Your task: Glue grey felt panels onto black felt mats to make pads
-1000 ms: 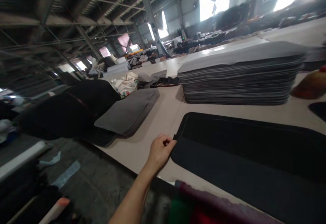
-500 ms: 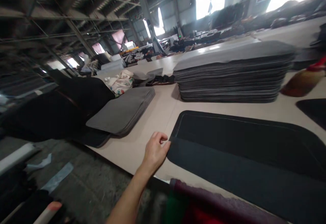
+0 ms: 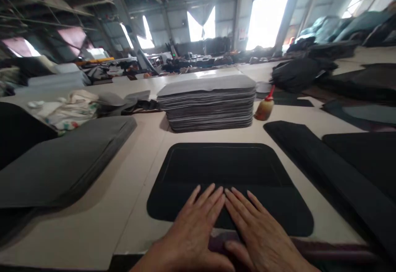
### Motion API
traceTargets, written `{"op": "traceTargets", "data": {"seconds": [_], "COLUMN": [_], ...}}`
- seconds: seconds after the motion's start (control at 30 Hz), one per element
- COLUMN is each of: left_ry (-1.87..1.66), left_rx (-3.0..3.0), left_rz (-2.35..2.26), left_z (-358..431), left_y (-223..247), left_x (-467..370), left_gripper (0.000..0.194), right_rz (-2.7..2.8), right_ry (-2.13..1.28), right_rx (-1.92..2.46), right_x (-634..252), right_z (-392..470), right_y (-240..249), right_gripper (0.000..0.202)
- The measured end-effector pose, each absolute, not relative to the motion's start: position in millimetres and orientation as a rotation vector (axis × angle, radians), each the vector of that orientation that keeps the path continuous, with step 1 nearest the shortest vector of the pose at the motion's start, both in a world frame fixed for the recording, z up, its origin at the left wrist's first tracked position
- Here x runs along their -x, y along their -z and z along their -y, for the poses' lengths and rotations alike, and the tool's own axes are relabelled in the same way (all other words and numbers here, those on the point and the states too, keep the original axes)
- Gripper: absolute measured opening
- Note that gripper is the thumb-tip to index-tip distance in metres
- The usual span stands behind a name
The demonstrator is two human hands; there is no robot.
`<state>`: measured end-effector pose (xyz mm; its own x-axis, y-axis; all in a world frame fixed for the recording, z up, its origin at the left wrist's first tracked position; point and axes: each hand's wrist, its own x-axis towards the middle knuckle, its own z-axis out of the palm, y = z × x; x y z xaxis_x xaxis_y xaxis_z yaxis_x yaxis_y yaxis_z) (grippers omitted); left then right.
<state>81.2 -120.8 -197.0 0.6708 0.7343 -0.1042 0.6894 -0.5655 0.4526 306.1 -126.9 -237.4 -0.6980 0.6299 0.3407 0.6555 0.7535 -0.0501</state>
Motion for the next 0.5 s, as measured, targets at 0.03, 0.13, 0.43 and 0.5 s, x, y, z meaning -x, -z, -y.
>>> {"op": "traceTargets", "data": {"seconds": [0.03, 0.13, 0.43, 0.5], "left_ry": [-0.097, 0.012, -0.235, -0.317], "left_rx": [-2.443, -2.519, -3.068, -3.053], "left_rz": [-1.125, -1.227, -1.480, -1.484], "left_z": [120, 121, 139, 140], "left_y": [203, 218, 232, 239], "left_x": [-78, -59, 34, 57], "left_gripper": [0.117, 0.118, 0.112, 0.106], "right_rz": [2.645, 2.650, 2.366, 2.332], "right_ry": [0.128, 0.232, 0.570, 0.600], "right_rx": [1.014, 1.089, 1.417, 1.447], "right_x": [-307, -322, -379, -392], "right_z": [128, 137, 164, 166], "right_y": [237, 237, 254, 257], "right_gripper": [0.075, 0.083, 0.102, 0.099]}}
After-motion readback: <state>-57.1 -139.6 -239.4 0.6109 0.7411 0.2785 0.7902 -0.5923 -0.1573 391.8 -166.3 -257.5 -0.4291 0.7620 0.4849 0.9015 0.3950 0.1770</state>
